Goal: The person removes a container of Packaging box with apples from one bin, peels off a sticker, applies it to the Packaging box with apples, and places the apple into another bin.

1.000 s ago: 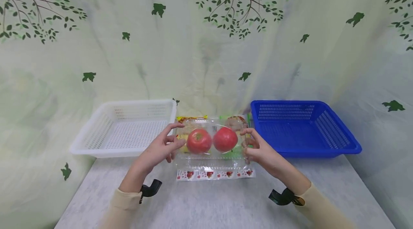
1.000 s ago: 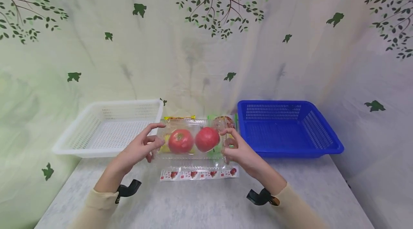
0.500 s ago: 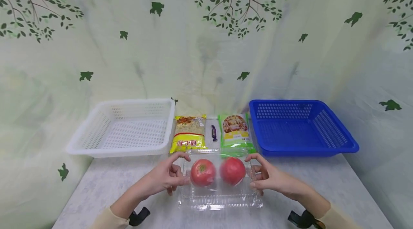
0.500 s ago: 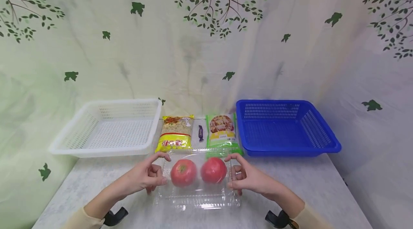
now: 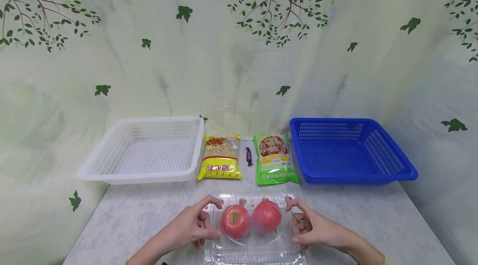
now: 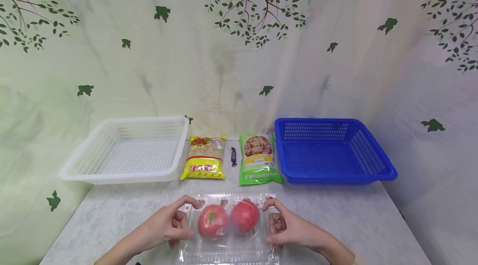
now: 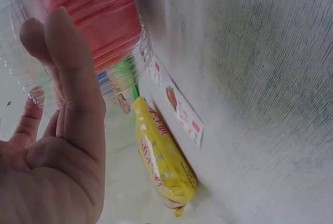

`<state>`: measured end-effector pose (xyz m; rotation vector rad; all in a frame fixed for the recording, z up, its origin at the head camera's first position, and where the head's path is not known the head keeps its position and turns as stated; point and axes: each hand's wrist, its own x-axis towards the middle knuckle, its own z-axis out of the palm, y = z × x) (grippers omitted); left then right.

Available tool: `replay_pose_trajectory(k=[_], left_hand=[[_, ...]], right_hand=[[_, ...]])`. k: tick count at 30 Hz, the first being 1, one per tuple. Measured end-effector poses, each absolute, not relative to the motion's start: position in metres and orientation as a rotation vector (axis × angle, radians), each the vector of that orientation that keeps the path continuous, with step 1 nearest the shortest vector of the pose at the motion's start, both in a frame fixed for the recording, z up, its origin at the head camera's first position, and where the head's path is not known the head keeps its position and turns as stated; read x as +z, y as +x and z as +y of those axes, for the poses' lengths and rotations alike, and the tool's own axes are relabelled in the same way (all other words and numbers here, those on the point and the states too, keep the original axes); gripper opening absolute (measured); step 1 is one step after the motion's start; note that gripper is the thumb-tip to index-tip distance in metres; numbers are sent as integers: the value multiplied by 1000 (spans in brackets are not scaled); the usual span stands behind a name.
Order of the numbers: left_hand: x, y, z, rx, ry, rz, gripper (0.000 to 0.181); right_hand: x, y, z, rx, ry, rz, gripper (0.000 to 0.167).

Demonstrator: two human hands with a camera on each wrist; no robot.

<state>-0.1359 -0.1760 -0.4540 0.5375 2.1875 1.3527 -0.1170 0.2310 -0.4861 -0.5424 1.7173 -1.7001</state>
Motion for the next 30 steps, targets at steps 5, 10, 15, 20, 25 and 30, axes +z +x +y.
replay_pose_trajectory(k=[5,10,15,20,25,30], left_hand=[[-460,-132,-177,1359,560,2204,62],[-463,-128,-178,1380,561,2209,62],[-467,-125,-179,1378,507,2198,62],[-473,-127,-180,1364,466,2207,62],[-475,-130,-180,1363,465,2225,62],[-475,-133,-179,1370,440,2243,65]], right_hand=[[-490,-113,231,-1698,-543,1725,67],[-491,-111,231,-1668,-508,1759,68],[-492,-109,229,-1616,-481,1840,71],[-493,-108,227,-1593,-496,1908,72],[-494,-110,227,-1588,-496,1906,72],[-495,-114,226,-1575,-480,1912,72]])
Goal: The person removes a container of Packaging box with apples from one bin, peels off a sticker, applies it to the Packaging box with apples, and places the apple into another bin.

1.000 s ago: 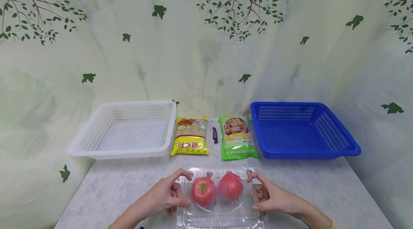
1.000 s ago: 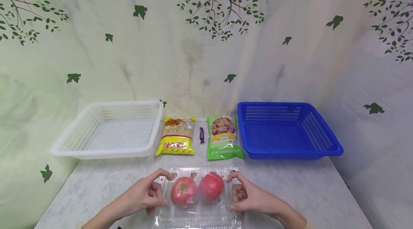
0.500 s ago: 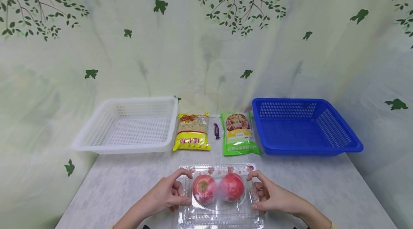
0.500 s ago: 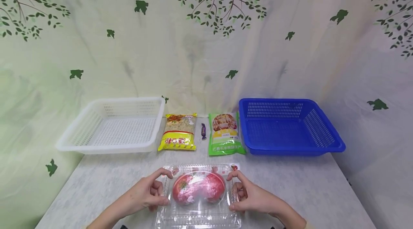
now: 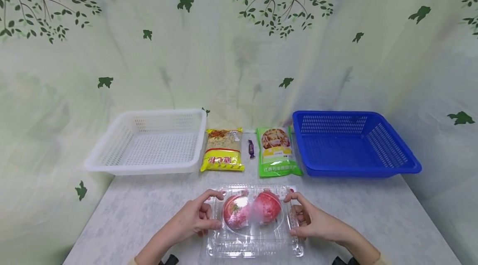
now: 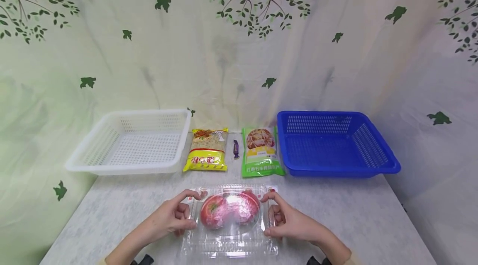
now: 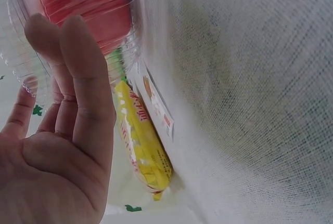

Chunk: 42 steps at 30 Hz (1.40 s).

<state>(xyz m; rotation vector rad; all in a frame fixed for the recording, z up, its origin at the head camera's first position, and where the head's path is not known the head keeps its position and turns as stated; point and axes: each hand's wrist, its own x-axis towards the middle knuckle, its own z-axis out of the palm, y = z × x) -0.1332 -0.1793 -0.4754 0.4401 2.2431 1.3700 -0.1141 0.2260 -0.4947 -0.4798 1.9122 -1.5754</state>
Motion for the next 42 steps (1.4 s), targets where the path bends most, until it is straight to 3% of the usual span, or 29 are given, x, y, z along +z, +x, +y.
replay_pose_trajectory(k=[12,19,29,42], left_hand=[[-477,-137,-181,1364,463,2223,66],[-465,-146,-204,1349,486,2216,74],[-475,-170,-225,1448,308,2404,48],[-502,-191,-194,1308,194,2659,44]], right_hand=[[-495,-117,229,-1575,-504,1921,75],[-494,-122,248,-1586,-471,1896,75],[-501,-144,262,-1616,-378,2189,64],[-521,-178,237,-1490,-248,2314,62]])
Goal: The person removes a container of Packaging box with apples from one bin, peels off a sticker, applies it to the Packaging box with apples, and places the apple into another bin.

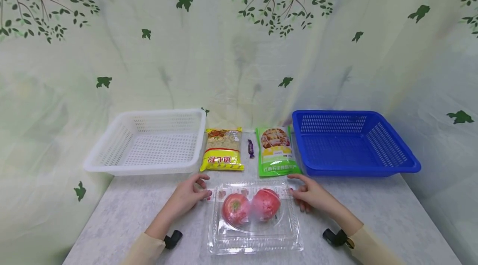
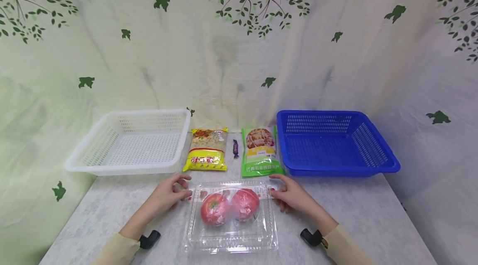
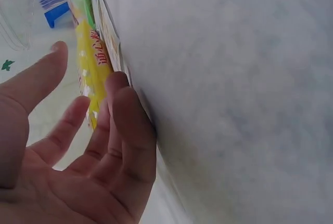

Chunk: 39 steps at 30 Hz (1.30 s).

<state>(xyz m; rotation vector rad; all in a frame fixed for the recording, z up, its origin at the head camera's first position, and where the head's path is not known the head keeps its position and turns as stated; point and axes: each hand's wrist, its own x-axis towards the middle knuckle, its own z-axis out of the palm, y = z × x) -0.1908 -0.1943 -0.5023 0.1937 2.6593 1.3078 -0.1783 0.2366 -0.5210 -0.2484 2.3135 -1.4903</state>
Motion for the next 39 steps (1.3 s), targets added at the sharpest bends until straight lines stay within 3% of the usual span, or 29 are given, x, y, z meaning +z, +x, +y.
replay_pose_trajectory(k=[11,26,34,39], left_hand=[[-514,-200,-183,1029,319,2907,44],[-509,-195,-173,844,161,2880,32],[-509,-195,-172,857,150,2870,34],[-507,-194,-174,897,175,2886,32]], right_hand=[[-530,-182,227,-1378,-190,2447,40],[-527,-184,220,-1313,-169,2643,14],[-521,-184,218,-1481,-98,2566,38],[-516,-185,214,-1721,-21,2428,39]])
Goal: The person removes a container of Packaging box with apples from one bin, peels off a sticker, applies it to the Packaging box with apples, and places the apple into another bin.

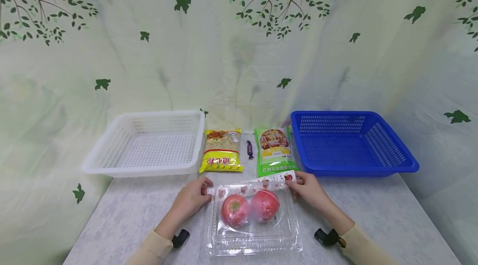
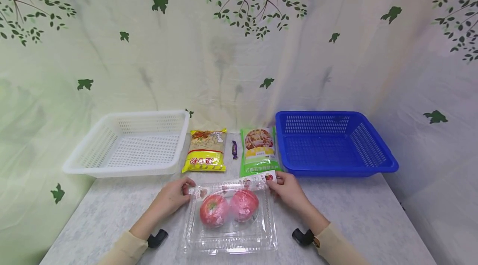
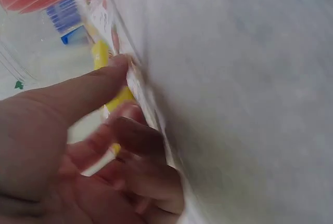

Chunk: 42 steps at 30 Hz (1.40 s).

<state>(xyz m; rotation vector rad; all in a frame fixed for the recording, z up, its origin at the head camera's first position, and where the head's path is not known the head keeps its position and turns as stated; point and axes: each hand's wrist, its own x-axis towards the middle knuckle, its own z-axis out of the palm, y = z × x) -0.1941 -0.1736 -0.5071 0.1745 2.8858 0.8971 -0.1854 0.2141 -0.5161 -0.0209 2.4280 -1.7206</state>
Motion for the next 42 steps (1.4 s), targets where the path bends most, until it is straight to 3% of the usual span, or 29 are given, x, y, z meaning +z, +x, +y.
replay_pose_trajectory(k=[8,16,21,26,30,42], left_hand=[[-467,-183,-181,1012,207,2922,20],[-410,-177,-172,1142,321,2977,16],[-395,-181,-151,1217,490,2951,19],[-394,-204,-125,1295,706,2760,37],[-401,-227,-113,1186,795,2642,46],[-378,-221,-103,1538,753,2471,13]], right_hand=[[-505,-180,202,-1787,137,2499,27],[-481,-177,198,-1583,-63,2824,17],[-457,-182,196,-1621,-232,2812,17],[-428,-190,190,-1649,-347,2741,17],[-407,-198,183,-1695,-388,2631,23],[-377,-242,173,-1922,-286,2376,48]])
